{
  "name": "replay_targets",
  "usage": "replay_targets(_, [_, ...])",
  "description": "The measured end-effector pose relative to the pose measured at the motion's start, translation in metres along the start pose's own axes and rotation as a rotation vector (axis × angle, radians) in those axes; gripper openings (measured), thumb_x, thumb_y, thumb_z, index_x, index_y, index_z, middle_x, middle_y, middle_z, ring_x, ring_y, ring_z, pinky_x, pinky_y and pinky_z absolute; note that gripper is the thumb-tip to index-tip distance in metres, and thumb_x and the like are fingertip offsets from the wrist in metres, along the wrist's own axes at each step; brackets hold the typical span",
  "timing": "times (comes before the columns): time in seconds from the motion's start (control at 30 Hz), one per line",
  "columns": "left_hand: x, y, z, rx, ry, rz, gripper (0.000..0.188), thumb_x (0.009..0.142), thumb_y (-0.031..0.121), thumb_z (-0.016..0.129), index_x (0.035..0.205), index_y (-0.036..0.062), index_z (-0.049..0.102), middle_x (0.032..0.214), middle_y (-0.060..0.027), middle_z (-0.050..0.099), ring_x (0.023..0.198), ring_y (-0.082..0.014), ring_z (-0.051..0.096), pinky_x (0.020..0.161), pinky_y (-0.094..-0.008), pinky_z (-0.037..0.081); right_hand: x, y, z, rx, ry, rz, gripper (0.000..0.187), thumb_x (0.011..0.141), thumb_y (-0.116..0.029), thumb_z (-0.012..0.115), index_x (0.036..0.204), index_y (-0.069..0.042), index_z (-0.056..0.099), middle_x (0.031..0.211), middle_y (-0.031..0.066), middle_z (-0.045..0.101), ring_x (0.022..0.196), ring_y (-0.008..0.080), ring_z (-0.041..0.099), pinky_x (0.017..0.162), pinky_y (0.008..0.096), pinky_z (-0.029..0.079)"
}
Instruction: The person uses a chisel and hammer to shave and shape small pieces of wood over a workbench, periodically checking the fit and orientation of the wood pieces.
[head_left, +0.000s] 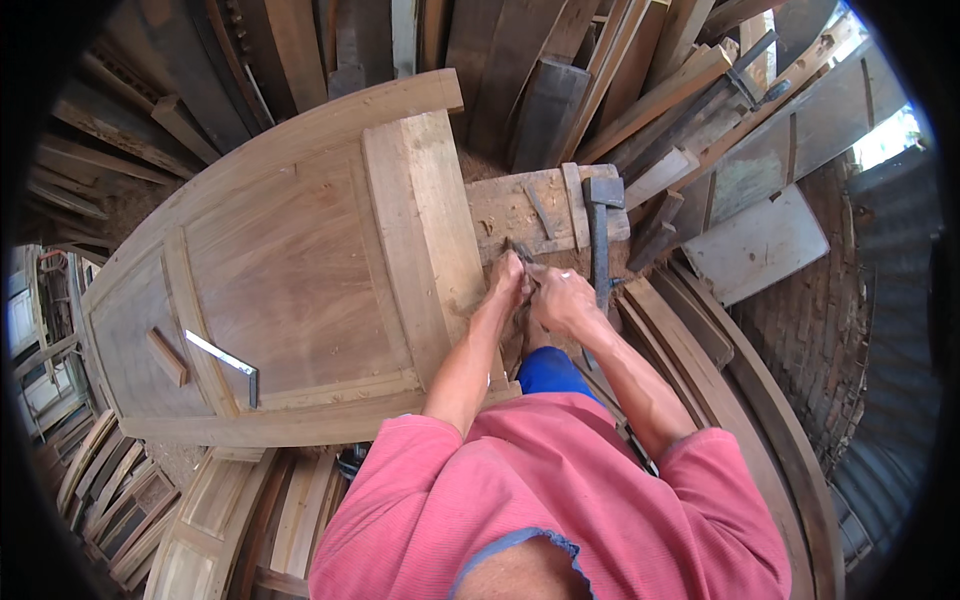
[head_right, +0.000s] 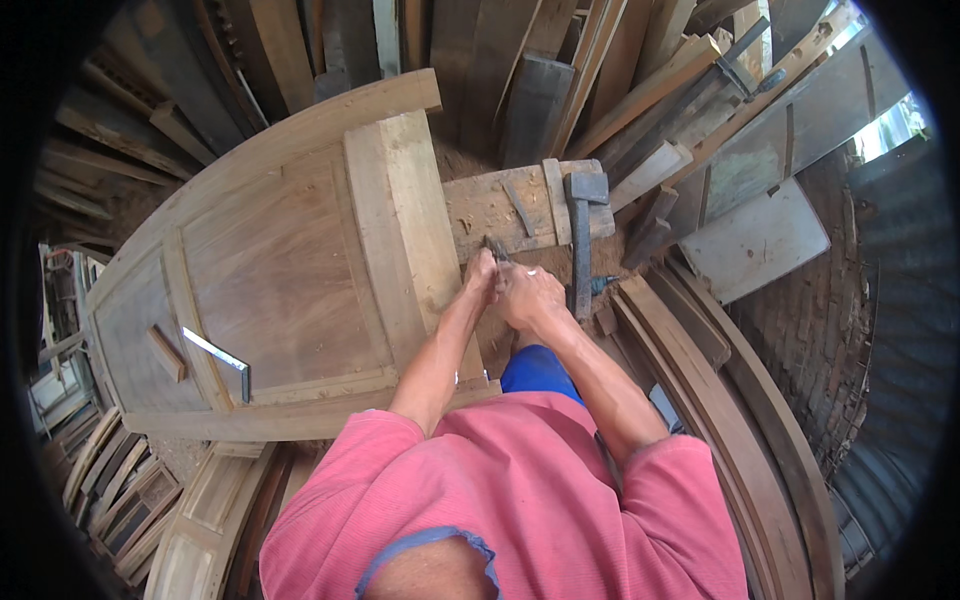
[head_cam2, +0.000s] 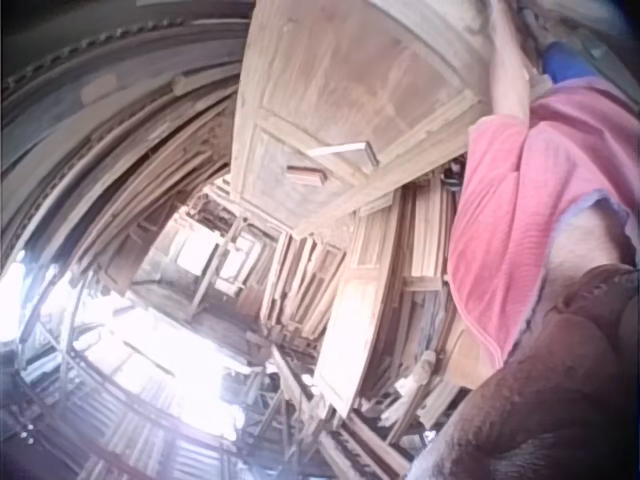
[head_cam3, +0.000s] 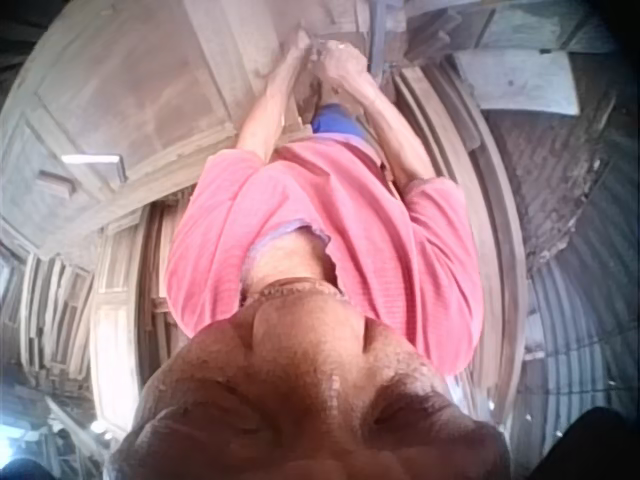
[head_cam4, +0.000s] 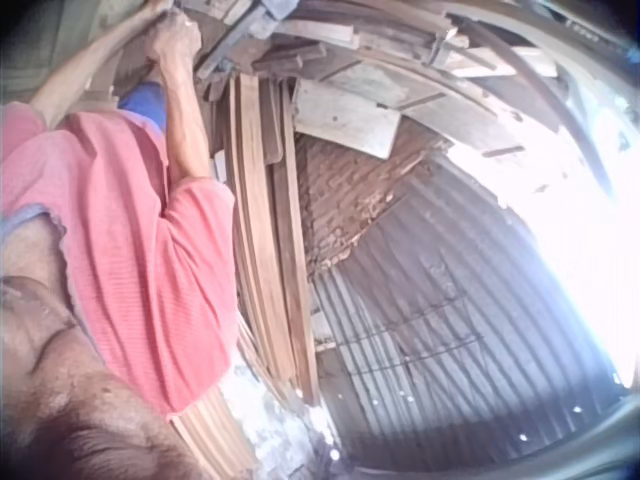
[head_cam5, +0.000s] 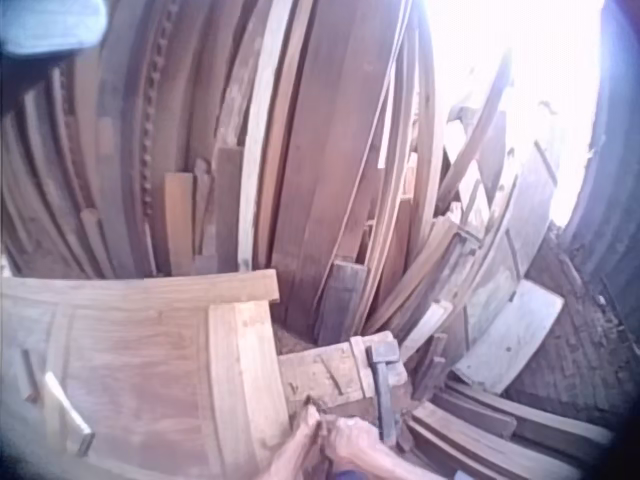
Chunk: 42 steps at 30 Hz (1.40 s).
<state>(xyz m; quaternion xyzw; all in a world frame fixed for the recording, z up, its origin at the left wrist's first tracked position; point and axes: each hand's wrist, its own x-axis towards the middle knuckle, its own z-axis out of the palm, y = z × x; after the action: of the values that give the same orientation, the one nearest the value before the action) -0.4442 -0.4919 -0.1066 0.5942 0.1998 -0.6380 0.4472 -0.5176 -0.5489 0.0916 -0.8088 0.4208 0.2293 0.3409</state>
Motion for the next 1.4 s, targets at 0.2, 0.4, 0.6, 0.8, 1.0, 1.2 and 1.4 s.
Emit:
replay_targets(0.2, [0.002, 0.001, -0.005, 0.119, 0.001, 0.124, 0.051, 0.098, 0.044, 0.032, 0.064, 0.0110, 0.049, 0.051, -0.0053, 0.046, 0.039, -0.0216, 0.045, 0.035, -0.0399, 0.031, 0.022, 0.013, -0.003, -0.010, -0.062, -0.004, 0.051, 0.079, -0.018, 0.057, 0.129, -0.010, 0.062, 0.108, 0.0274, 0.066, 0.105, 0.0408, 0.064, 0.097, 0.0450, 0.049])
replay_targets(0.4, [0.016, -0.010, -0.012, -0.052, -0.054, 0.032, 0.045, 0.100, 0.039, 0.029, 0.066, 0.0133, 0.042, 0.050, -0.0022, 0.039, 0.038, -0.0178, 0.038, 0.034, -0.0352, 0.028, 0.011, 0.002, -0.017, -0.070, -0.092, 0.008, 0.053, 0.076, -0.014, 0.055, 0.128, -0.013, 0.064, 0.108, 0.0280, 0.066, 0.105, 0.0409, 0.064, 0.098, 0.0444, 0.049])
replay_targets(0.6, [-0.002, 0.004, -0.003, 0.048, -0.015, 0.029, 0.042, 0.100, 0.036, 0.031, 0.069, 0.0124, 0.046, 0.051, -0.0027, 0.040, 0.039, -0.0174, 0.039, 0.034, -0.0342, 0.029, 0.001, 0.005, -0.008, -0.107, -0.059, 0.020, 0.053, 0.076, -0.015, 0.054, 0.129, -0.012, 0.064, 0.109, 0.0269, 0.066, 0.104, 0.0409, 0.064, 0.096, 0.0447, 0.050])
replay_targets(0.8, [-0.006, -0.002, -0.007, 0.179, -0.011, -0.042, 0.036, 0.093, 0.034, 0.036, 0.066, 0.0123, 0.048, 0.049, -0.0041, 0.042, 0.039, -0.0207, 0.042, 0.035, -0.0381, 0.030, 0.003, -0.004, -0.010, -0.136, -0.164, 0.053, 0.050, 0.079, -0.019, 0.060, 0.129, -0.015, 0.064, 0.108, 0.0254, 0.068, 0.106, 0.0368, 0.065, 0.096, 0.0455, 0.050])
replay_targets(1.0, [0.003, 0.000, -0.008, 0.080, -0.050, -0.008, 0.035, 0.090, 0.031, 0.037, 0.060, 0.0151, 0.044, 0.047, -0.0038, 0.042, 0.036, -0.0215, 0.040, 0.034, -0.0401, 0.028, 0.005, 0.000, -0.006, -0.048, -0.052, 0.037, 0.053, 0.078, -0.015, 0.056, 0.130, -0.015, 0.063, 0.106, 0.0291, 0.066, 0.104, 0.0406, 0.065, 0.096, 0.0449, 0.050])
replay_targets(1.2, [0.012, -0.002, -0.007, 0.241, -0.049, 0.204, 0.040, 0.094, 0.037, 0.036, 0.066, 0.0125, 0.052, 0.049, -0.0047, 0.043, 0.037, -0.0204, 0.040, 0.037, -0.0379, 0.032, 0.020, 0.007, 0.028, -0.104, -0.042, 0.007, 0.047, 0.083, -0.016, 0.055, 0.129, -0.011, 0.062, 0.108, 0.0260, 0.067, 0.100, 0.0411, 0.066, 0.092, 0.0475, 0.051])
replay_targets(1.4, [-0.015, -0.018, -0.039, -0.293, -0.329, 0.126, 0.027, 0.099, 0.033, 0.052, 0.088, 0.0086, 0.056, 0.055, 0.0013, 0.042, 0.044, -0.0114, 0.039, 0.041, -0.0270, 0.033, 0.016, 0.078, 0.056, 0.286, 0.316, -0.306, 0.053, 0.083, -0.012, 0.056, 0.136, -0.008, 0.057, 0.099, 0.0213, 0.071, 0.084, 0.0316, 0.071, 0.078, 0.0413, 0.054])
